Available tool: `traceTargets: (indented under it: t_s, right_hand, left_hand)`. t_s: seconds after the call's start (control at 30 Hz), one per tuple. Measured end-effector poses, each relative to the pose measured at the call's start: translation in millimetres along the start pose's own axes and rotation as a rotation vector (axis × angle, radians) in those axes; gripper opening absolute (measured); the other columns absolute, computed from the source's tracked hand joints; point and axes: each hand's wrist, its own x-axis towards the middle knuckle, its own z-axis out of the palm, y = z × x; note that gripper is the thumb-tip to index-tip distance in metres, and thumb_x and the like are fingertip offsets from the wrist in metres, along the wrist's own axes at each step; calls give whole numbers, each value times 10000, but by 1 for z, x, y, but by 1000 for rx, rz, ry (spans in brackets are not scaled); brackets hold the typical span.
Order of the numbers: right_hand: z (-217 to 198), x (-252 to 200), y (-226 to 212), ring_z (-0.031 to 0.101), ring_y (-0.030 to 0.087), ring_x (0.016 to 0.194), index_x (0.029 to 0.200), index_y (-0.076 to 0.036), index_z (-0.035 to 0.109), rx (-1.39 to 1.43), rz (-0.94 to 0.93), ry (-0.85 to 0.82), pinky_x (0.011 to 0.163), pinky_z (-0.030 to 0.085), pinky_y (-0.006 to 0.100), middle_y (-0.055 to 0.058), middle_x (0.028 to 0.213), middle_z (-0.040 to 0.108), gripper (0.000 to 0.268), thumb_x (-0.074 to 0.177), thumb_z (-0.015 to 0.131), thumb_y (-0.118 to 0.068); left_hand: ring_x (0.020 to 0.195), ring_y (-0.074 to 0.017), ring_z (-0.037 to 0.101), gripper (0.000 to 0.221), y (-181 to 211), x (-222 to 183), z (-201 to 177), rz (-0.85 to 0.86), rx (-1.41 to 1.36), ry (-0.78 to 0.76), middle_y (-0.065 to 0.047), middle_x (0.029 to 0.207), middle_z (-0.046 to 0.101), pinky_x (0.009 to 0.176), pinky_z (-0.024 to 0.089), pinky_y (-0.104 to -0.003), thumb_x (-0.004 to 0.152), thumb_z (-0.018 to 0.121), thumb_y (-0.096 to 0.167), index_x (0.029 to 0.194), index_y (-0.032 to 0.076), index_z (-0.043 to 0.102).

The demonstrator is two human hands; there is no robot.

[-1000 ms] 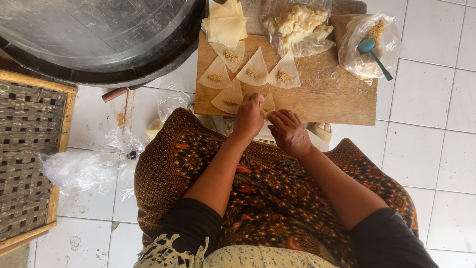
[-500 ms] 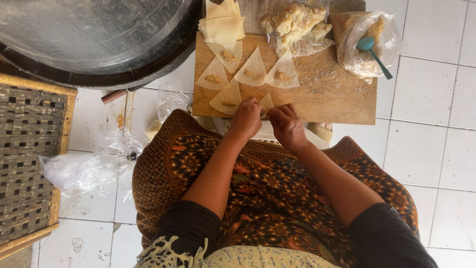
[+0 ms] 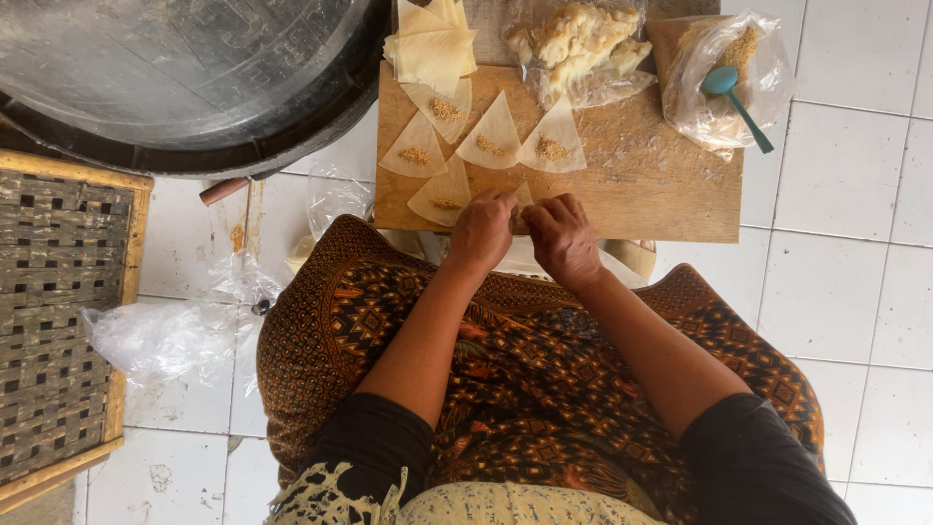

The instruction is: The person uses a spoon to place granular filling onto dough wrappers that already contain a white paste. Then, the person folds each wrapper by hand into a triangle and presses the edges together to seal them.

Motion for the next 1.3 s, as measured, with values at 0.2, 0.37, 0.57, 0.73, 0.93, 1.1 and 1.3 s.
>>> traceTargets:
  t_s: [0.2,0.37,0.57,0.73,0.93,1.1,1.3]
  right_hand:
    - [-18,1,-12,617,321,999,994,-9,702,-115,-157,-35,818,515,420,152,1018,679,161,834,706,-27]
    - [-7,3,-6,587,290,953,977,-40,717,-34,-9,-7,845,498,413,108,956,656,81,903,750,-38]
    - [8,2,20,568,261,848,803,-72,700,30,305,-110,836,480,421,59,803,672,177,834,843,-172]
    - [18,-6,22,594,230,867,928,-79,738,-51,125,-63,789,466,384,74,898,708,19,945,740,-87]
    - [-3,-8,5,609,261,978,1008,-30,744,-256,-191,-115,827,465,405,105,988,689,126,901,678,-22]
    - [-7,9,0,593,273,1003,869,-110,742,-59,16,-45,828,439,425,62,936,698,72,861,713,-44]
    - [18,6,29,570,267,875,808,-85,734,-20,303,-103,811,447,438,63,830,684,155,860,812,-209]
  left_hand:
    - [1014,-356,635,96,3,-3,-4,24,154,-62,-204,983,650,899,540,-446,849,629,-47,908,-70,702]
    - [1052,-352,637,116,9,4,-8,24,233,-131,-212,1033,654,913,543,-439,836,631,-56,925,-63,704]
    - [1034,-364,657,105,8,9,-7,-162,161,-192,-218,1082,661,928,540,-457,833,634,-61,892,-46,720]
    - [1011,-391,657,237,3,5,3,70,131,76,-247,1039,683,891,540,-472,770,627,-75,975,-28,736]
    - [1005,-354,658,90,6,-7,2,63,193,-41,-223,1001,677,870,557,-440,869,631,-17,906,-67,696]
    - [1014,-347,660,114,10,3,-8,-21,187,-100,-217,1020,676,891,555,-439,846,612,-68,913,-49,702]
    - [993,-361,660,110,5,8,-5,-130,75,-15,-204,999,695,875,544,-468,824,634,-67,897,-29,707]
